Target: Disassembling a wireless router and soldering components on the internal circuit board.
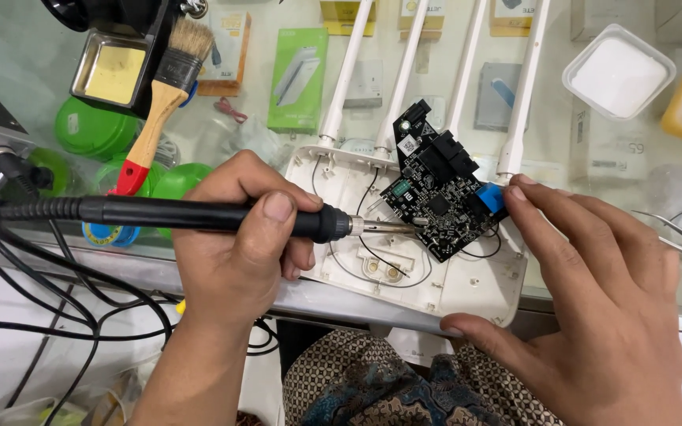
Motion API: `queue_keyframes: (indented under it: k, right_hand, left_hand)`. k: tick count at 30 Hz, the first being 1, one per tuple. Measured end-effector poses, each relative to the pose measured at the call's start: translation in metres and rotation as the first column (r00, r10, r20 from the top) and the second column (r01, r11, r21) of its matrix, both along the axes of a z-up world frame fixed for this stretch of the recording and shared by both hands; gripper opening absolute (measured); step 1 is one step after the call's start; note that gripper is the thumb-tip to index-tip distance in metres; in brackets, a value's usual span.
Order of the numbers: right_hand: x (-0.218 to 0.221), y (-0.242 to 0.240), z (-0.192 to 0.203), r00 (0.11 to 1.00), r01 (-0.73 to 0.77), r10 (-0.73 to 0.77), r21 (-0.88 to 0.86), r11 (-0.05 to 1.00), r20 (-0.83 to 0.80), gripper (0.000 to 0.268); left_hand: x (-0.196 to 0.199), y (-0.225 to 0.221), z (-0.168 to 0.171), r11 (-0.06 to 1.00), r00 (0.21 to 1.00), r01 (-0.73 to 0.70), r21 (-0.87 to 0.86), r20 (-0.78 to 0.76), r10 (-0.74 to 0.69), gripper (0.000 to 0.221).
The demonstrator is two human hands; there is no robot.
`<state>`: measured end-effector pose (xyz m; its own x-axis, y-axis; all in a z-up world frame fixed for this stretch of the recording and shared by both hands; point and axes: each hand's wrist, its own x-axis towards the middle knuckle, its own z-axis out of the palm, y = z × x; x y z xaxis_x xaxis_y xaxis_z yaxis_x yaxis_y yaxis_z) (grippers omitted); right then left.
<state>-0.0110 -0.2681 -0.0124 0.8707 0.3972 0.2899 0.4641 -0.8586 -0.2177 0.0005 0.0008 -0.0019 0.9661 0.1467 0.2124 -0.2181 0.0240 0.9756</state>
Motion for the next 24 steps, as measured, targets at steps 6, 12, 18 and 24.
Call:
queue_keyframes:
  k: [6, 12, 18, 24]
  right_hand:
    - [0.000, -0.001, -0.002, 1.000, -0.004, 0.005, -0.006, 1.000, 0.010, 0.113]
    - [0.001, 0.000, -0.001, 1.000, -0.012, 0.012, 0.004, 1.000, 0.013, 0.111]
    - [0.002, 0.000, 0.003, 0.999, -0.026, 0.028, 0.053, 0.998, -0.022, 0.110]
    - [0.000, 0.002, 0.019, 0.995, -0.026, 0.041, 0.150, 0.988, -0.095, 0.086]
  left_hand:
    - [0.000, 0.000, 0.000, 1.000, 1.000, 0.001, 0.001, 0.006, -0.001, 0.030]
    - [0.001, 0.000, -0.001, 1.000, 1.000, -0.006, -0.002, 0.009, 0.006, 0.032]
    - [-0.001, -0.001, 0.002, 1.000, 0.999, -0.013, -0.006, 0.046, 0.013, 0.029]
    - [-0.016, 0.012, 0.006, 0.977, 0.986, 0.150, -0.150, 0.098, -0.136, 0.029]
